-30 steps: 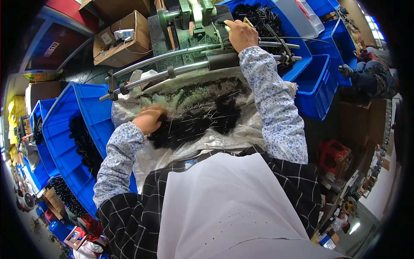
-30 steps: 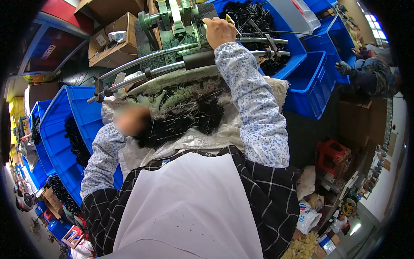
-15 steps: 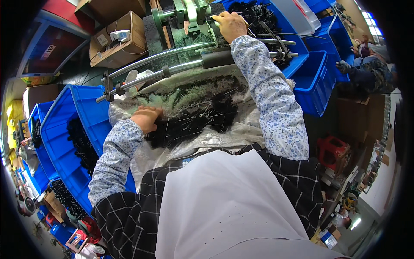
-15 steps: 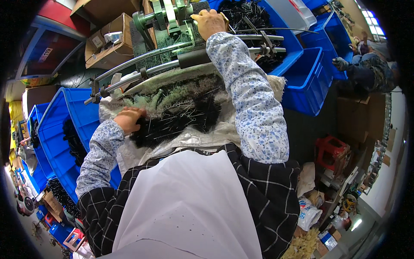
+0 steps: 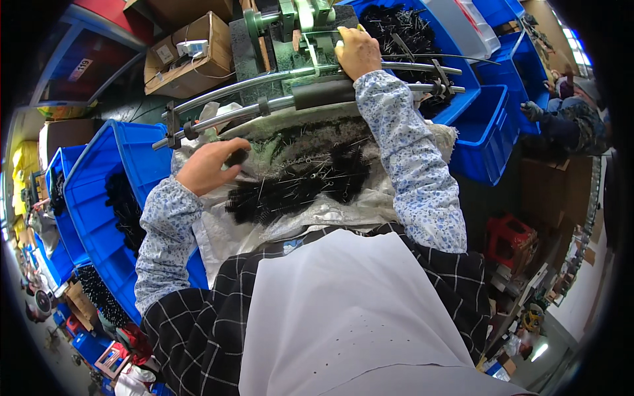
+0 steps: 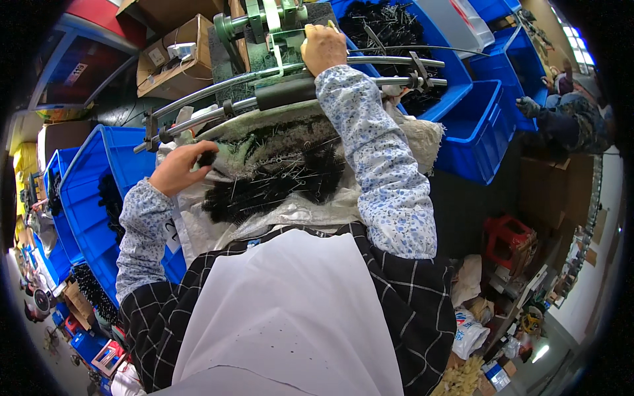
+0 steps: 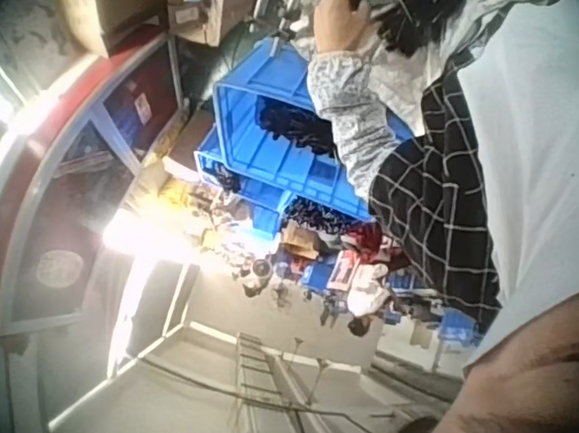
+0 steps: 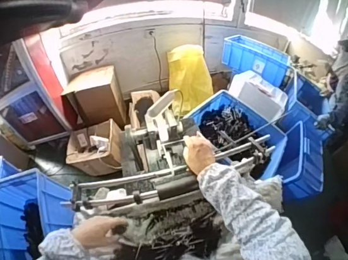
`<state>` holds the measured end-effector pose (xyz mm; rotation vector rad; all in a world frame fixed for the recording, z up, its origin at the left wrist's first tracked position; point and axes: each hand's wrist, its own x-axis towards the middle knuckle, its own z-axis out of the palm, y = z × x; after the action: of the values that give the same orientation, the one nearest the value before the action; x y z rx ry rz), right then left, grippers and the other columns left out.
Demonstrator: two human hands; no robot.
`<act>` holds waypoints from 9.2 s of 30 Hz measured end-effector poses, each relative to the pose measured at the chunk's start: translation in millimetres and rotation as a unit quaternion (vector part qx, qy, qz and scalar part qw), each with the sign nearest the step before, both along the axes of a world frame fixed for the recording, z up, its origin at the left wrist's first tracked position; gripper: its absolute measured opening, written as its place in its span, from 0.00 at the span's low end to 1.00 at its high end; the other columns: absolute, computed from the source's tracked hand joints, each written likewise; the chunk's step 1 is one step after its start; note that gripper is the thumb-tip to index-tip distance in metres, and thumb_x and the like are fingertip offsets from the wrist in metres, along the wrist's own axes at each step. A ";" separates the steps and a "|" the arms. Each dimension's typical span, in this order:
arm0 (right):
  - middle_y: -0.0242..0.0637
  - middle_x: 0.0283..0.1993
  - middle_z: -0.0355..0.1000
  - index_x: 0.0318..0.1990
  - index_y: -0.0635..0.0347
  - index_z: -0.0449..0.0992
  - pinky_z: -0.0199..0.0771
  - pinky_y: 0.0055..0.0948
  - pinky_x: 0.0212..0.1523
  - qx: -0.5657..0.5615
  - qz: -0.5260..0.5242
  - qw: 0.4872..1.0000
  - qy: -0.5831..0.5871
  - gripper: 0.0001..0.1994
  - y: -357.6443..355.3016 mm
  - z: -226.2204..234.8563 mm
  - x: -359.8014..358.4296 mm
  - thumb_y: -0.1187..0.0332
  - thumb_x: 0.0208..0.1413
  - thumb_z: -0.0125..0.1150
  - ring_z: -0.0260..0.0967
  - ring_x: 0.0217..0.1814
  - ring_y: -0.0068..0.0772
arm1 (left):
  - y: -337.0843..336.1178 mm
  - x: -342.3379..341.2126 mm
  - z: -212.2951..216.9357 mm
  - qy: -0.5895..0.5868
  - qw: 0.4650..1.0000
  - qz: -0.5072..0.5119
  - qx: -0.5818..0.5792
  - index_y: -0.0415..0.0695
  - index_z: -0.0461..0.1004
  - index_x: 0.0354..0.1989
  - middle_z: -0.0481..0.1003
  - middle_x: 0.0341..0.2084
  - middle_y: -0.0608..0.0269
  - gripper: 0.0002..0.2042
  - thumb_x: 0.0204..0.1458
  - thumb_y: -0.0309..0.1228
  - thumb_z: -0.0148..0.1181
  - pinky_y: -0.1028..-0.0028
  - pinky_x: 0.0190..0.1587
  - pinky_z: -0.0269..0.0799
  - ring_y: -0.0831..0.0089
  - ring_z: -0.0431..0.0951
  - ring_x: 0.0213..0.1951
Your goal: The person operates a green industrial machine, repeatedly feeding small black metal objects into a slot and pressing a yellow lever. The person wears a white apron and patterned sleeves while working at a cluttered workstation with blue bins and cardboard boxes.
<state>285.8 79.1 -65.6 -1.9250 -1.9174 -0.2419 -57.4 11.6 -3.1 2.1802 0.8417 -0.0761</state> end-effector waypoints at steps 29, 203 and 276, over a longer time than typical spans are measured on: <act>0.41 0.33 0.73 0.33 0.55 0.76 0.71 0.39 0.36 0.081 -0.098 0.991 -0.035 0.08 -10.0 53.2 108.0 0.66 0.50 0.53 0.72 0.37 0.42 | 12.4 55.3 19.8 -0.291 0.950 0.100 -0.044 0.40 0.67 0.41 0.71 0.45 0.58 0.11 0.49 0.19 0.56 0.73 0.51 0.69 0.73 0.72 0.47; 0.42 0.33 0.72 0.31 0.56 0.76 0.71 0.40 0.37 -0.024 -0.007 0.999 0.044 0.10 4.4 11.3 49.3 0.62 0.50 0.53 0.71 0.36 0.44 | -60.9 25.3 11.9 -0.274 0.938 0.210 0.016 0.40 0.71 0.40 0.72 0.36 0.59 0.12 0.45 0.18 0.58 0.77 0.35 0.69 0.72 0.72 0.31; 0.33 0.30 0.74 0.36 0.51 0.75 0.65 0.40 0.36 0.025 -0.032 0.996 -0.085 0.11 -0.8 1.0 7.8 0.63 0.44 0.56 0.72 0.35 0.35 | -30.5 28.0 6.6 -0.254 0.949 0.186 0.022 0.40 0.70 0.43 0.73 0.36 0.59 0.13 0.47 0.22 0.58 0.75 0.38 0.68 0.71 0.72 0.32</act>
<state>293.6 78.3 -64.6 -1.9905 -1.9363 -0.4820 -29.4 -19.0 3.5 1.9090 0.9310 0.6684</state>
